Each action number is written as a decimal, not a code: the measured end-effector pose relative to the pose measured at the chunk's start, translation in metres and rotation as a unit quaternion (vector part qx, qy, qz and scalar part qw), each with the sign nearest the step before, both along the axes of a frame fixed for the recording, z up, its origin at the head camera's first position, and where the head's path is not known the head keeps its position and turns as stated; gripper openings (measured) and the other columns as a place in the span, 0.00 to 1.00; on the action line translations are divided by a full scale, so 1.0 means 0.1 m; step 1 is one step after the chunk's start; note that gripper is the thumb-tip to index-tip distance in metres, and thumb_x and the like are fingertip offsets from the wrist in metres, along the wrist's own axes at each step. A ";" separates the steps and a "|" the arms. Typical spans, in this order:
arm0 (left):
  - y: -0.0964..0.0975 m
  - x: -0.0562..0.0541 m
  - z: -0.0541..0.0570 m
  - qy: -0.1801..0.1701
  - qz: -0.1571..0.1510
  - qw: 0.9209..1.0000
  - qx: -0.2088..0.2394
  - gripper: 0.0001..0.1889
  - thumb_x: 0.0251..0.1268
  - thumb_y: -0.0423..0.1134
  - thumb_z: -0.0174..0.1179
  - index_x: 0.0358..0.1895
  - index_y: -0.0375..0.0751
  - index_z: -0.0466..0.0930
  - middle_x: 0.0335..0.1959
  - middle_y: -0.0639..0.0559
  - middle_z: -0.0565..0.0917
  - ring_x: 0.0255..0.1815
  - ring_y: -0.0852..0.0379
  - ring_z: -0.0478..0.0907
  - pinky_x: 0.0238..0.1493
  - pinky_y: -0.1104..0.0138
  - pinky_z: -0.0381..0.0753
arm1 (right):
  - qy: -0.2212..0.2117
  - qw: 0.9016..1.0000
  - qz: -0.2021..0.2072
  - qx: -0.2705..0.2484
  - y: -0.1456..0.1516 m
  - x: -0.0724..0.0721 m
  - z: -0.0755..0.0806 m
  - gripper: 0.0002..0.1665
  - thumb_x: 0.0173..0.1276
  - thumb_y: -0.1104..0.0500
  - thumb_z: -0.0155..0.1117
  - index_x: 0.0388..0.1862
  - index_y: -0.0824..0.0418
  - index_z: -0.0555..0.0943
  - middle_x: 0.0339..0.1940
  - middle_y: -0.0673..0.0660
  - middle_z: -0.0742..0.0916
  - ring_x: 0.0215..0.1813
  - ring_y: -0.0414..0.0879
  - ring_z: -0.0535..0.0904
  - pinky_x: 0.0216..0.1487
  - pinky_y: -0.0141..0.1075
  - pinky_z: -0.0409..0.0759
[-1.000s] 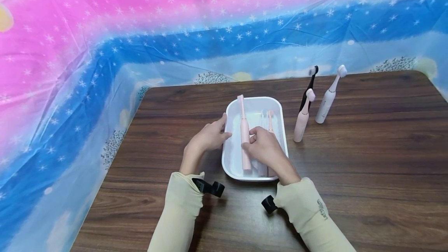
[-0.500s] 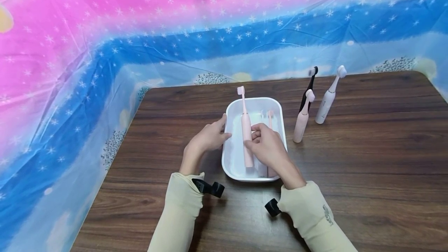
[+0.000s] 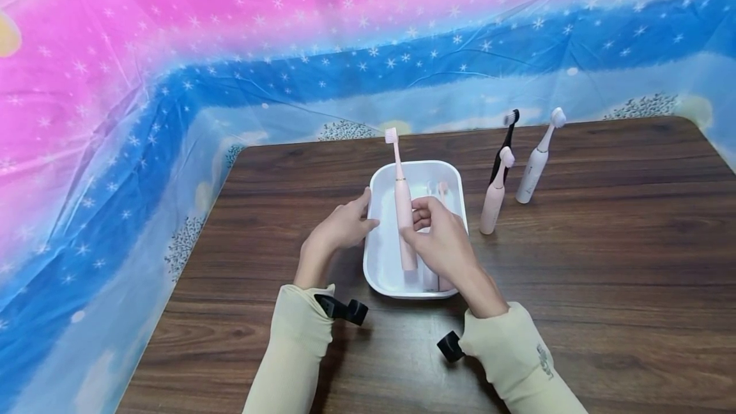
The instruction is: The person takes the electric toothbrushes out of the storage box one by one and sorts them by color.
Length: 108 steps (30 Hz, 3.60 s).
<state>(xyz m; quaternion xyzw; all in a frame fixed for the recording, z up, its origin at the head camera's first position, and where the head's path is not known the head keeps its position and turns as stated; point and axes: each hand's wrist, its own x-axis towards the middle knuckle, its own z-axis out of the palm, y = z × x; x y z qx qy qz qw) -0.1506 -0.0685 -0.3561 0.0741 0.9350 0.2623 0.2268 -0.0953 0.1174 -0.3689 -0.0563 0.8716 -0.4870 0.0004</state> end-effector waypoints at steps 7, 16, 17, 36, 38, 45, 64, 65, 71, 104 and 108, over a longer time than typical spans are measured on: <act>0.00 0.00 0.00 -0.003 0.002 1.000 -0.001 0.37 0.74 0.44 0.48 0.78 0.44 0.38 0.75 0.47 0.60 0.69 0.52 0.66 0.63 0.57 0.68 | 0.015 1.000 -0.012 -0.019 0.03 0.06 0.08 0.24 0.63 0.61 0.64 0.58 0.66 0.74 0.46 0.61 0.84 0.48 0.51 0.81 0.49 0.44 0.76; 0.00 0.01 0.01 -0.017 0.004 1.000 0.004 0.37 0.75 0.45 0.47 0.78 0.46 0.37 0.76 0.48 0.57 0.72 0.52 0.61 0.65 0.56 0.66 | 0.008 0.998 -0.023 -0.050 0.10 0.17 0.16 0.25 0.64 0.61 0.64 0.59 0.66 0.71 0.48 0.62 0.82 0.51 0.52 0.79 0.52 0.45 0.79; 0.00 0.01 0.01 -0.018 0.005 1.000 0.006 0.37 0.75 0.45 0.47 0.78 0.46 0.36 0.76 0.48 0.57 0.72 0.52 0.61 0.65 0.56 0.66 | 0.012 0.998 -0.025 -0.050 0.11 0.18 0.16 0.25 0.63 0.62 0.64 0.58 0.66 0.71 0.48 0.62 0.83 0.51 0.51 0.79 0.52 0.44 0.79; -0.01 0.00 0.00 -0.021 0.006 1.000 0.009 0.36 0.76 0.44 0.47 0.78 0.46 0.37 0.76 0.48 0.57 0.73 0.53 0.59 0.65 0.56 0.66 | 0.101 0.991 -0.040 -0.077 0.37 0.32 0.12 0.23 0.60 0.69 0.68 0.53 0.69 0.72 0.44 0.64 0.84 0.44 0.28 0.77 0.43 0.21 0.78; -0.01 0.00 0.00 -0.022 0.008 1.000 0.011 0.36 0.76 0.44 0.47 0.78 0.47 0.37 0.76 0.49 0.57 0.73 0.53 0.59 0.65 0.56 0.66 | 0.110 0.990 -0.043 -0.080 0.39 0.33 0.11 0.23 0.59 0.69 0.68 0.53 0.70 0.71 0.43 0.64 0.84 0.43 0.27 0.77 0.43 0.21 0.78; -0.01 0.01 0.00 -0.026 0.013 1.000 0.012 0.36 0.76 0.44 0.47 0.78 0.48 0.37 0.76 0.49 0.56 0.73 0.53 0.60 0.66 0.55 0.66 | 0.139 0.984 -0.053 -0.095 0.47 0.35 0.08 0.25 0.57 0.73 0.68 0.52 0.73 0.71 0.41 0.62 0.83 0.42 0.26 0.78 0.43 0.21 0.78; 0.00 0.02 0.00 -0.032 0.014 0.999 0.010 0.37 0.76 0.44 0.47 0.78 0.49 0.35 0.77 0.50 0.55 0.72 0.54 0.62 0.65 0.56 0.66 | 0.197 0.968 -0.077 -0.133 0.75 0.44 0.03 0.28 0.51 0.81 0.66 0.52 0.69 0.72 0.43 0.41 0.82 0.45 0.30 0.80 0.45 0.22 0.78; 0.00 0.02 0.00 -0.032 0.014 0.999 0.011 0.37 0.76 0.44 0.47 0.78 0.49 0.35 0.77 0.50 0.55 0.71 0.54 0.63 0.64 0.56 0.67 | 0.198 0.968 -0.078 -0.137 0.76 0.44 0.03 0.29 0.51 0.82 0.65 0.52 0.67 0.72 0.43 0.41 0.82 0.46 0.30 0.80 0.45 0.23 0.78; 0.00 0.01 0.00 -0.032 0.013 0.999 0.014 0.36 0.76 0.44 0.47 0.78 0.49 0.36 0.76 0.49 0.56 0.68 0.54 0.67 0.63 0.56 0.67 | 0.205 0.966 -0.087 -0.130 0.86 0.45 -0.01 0.31 0.51 0.82 0.65 0.53 0.65 0.72 0.45 0.42 0.81 0.46 0.30 0.81 0.45 0.22 0.78; 0.00 0.03 0.02 -0.035 0.017 0.999 0.013 0.37 0.75 0.45 0.47 0.78 0.51 0.35 0.77 0.50 0.55 0.73 0.54 0.59 0.67 0.55 0.65 | 0.106 0.974 -0.197 -0.023 1.28 0.18 -0.35 0.29 0.59 0.64 0.68 0.56 0.70 0.65 0.48 0.55 0.79 0.42 0.18 0.72 0.42 0.13 0.72; 0.00 0.02 0.01 -0.035 0.015 0.999 0.011 0.37 0.76 0.45 0.47 0.78 0.50 0.35 0.76 0.50 0.56 0.72 0.54 0.61 0.67 0.55 0.65 | 0.098 0.976 -0.196 -0.006 1.30 0.16 -0.37 0.31 0.61 0.63 0.67 0.58 0.73 0.65 0.52 0.65 0.78 0.41 0.16 0.70 0.42 0.12 0.71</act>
